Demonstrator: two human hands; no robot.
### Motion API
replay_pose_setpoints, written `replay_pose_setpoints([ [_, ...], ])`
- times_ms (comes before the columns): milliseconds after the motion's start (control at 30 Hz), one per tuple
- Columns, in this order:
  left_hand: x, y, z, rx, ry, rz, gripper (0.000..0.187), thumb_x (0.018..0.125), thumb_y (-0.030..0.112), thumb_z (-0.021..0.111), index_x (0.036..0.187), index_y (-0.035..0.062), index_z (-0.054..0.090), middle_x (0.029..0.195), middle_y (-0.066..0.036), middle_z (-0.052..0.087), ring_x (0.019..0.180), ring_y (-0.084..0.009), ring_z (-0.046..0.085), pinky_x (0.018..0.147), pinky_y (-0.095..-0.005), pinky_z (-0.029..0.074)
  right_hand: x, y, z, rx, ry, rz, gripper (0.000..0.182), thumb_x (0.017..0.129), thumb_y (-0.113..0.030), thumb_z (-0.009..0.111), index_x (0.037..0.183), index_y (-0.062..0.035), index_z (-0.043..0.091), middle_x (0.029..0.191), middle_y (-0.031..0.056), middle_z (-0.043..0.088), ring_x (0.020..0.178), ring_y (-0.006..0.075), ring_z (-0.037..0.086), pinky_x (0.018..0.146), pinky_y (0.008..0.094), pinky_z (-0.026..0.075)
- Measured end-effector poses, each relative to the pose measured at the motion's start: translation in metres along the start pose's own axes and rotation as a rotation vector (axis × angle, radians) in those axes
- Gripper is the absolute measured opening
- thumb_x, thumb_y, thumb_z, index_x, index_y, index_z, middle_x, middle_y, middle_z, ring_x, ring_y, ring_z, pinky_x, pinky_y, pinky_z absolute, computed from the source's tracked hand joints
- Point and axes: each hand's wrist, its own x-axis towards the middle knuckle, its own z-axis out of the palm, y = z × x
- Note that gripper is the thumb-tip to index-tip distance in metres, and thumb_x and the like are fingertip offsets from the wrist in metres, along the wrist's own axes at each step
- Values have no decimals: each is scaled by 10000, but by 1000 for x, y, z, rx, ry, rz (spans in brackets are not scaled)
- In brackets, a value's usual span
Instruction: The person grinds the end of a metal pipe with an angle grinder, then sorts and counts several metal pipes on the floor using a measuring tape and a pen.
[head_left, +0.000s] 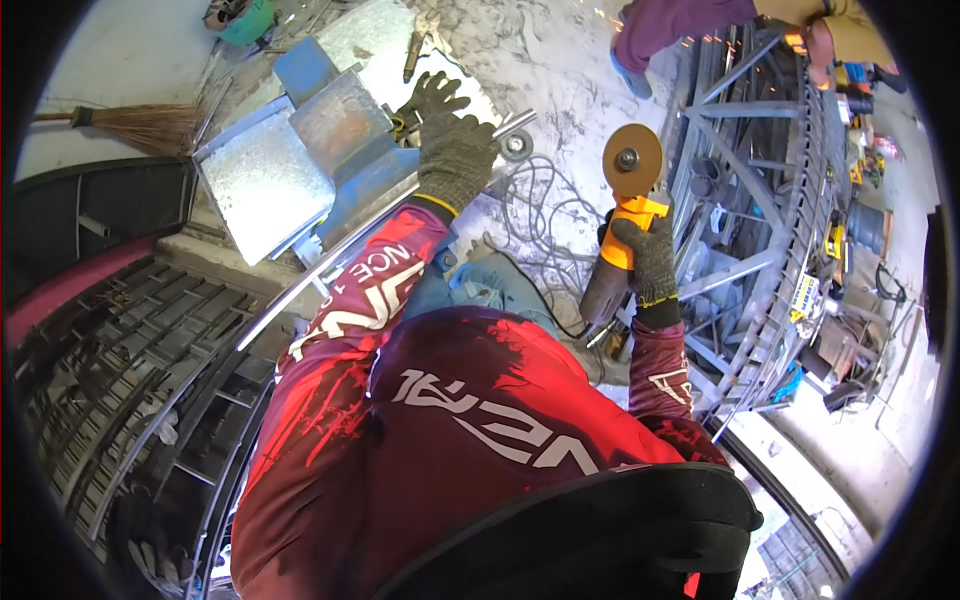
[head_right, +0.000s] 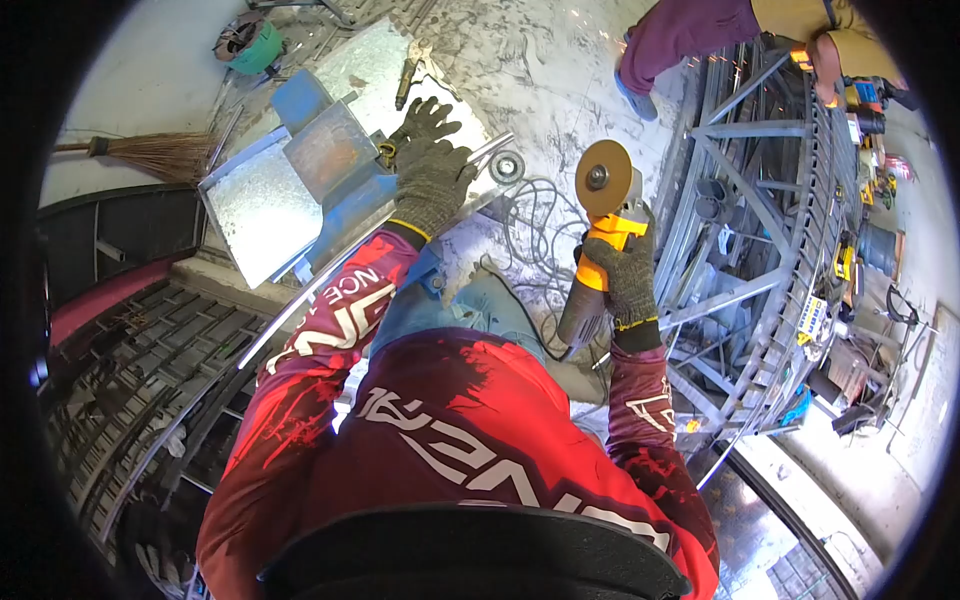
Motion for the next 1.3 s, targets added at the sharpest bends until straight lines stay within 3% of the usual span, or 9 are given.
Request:
replay_pose_setpoints([
  [67,-34,24,-3,-166,-52,-142,262,789,335,682,986,162,698,1086,-110,612,993,-344,567,872,-511,419,-27,-16,-4,-123,54,64,783,766,83,713,1422,-131,344,1092,105,619,852,210,670,716,351,598],
  [100,8,-32,-6,-45,36,-78,262,789,335,682,986,162,698,1086,-110,612,993,-344,567,872,-511,419,38,5,24,-31,11,-63,783,766,83,713,1422,-131,344,1092,105,619,852,210,670,716,351,598],
  [200,-32,-21,-14,-17,256,-14,159,812,261,668,914,140,672,923,-102,608,918,-325,582,821,-489,430,21,5,24,-82,-34,-26,783,747,72,735,1407,-106,353,1039,86,611,852,200,660,722,349,591],
  [300,-52,-23,-25,-105,77,-141,199,837,226,647,1003,116,655,937,-138,572,909,-360,555,791,-492,429,24,16,19,-93,-79,20,804,742,71,738,1419,-111,345,1049,86,609,847,204,659,727,346,586],
  [533,-74,-34,-33,-43,25,-148,169,839,225,631,948,96,630,924,-150,565,902,-372,552,777,-507,432,25,32,22,-99,-143,33,820,753,52,745,1442,-110,332,1120,84,605,920,188,639,762,337,577],
  [700,-59,-25,-41,10,-46,-175,228,860,269,616,1029,122,658,1019,-130,624,962,-343,591,806,-496,451,28,31,27,-143,-192,36,830,725,27,761,1428,-111,342,1161,86,581,959,193,624,782,342,573],
  [833,-59,-26,-31,-20,-63,-154,250,860,268,618,1067,131,648,1030,-133,613,980,-339,591,811,-500,449,30,29,33,-245,-223,-17,847,750,38,733,1463,-132,308,1096,80,590,894,193,631,728,345,584],
  [1300,-51,-29,-21,-76,14,-220,331,890,365,631,1106,116,657,1055,-127,601,1013,-311,593,810,-484,462,54,27,69,-364,-327,-52,869,729,61,744,1451,-115,293,1125,94,575,909,200,632,768,338,564],
])
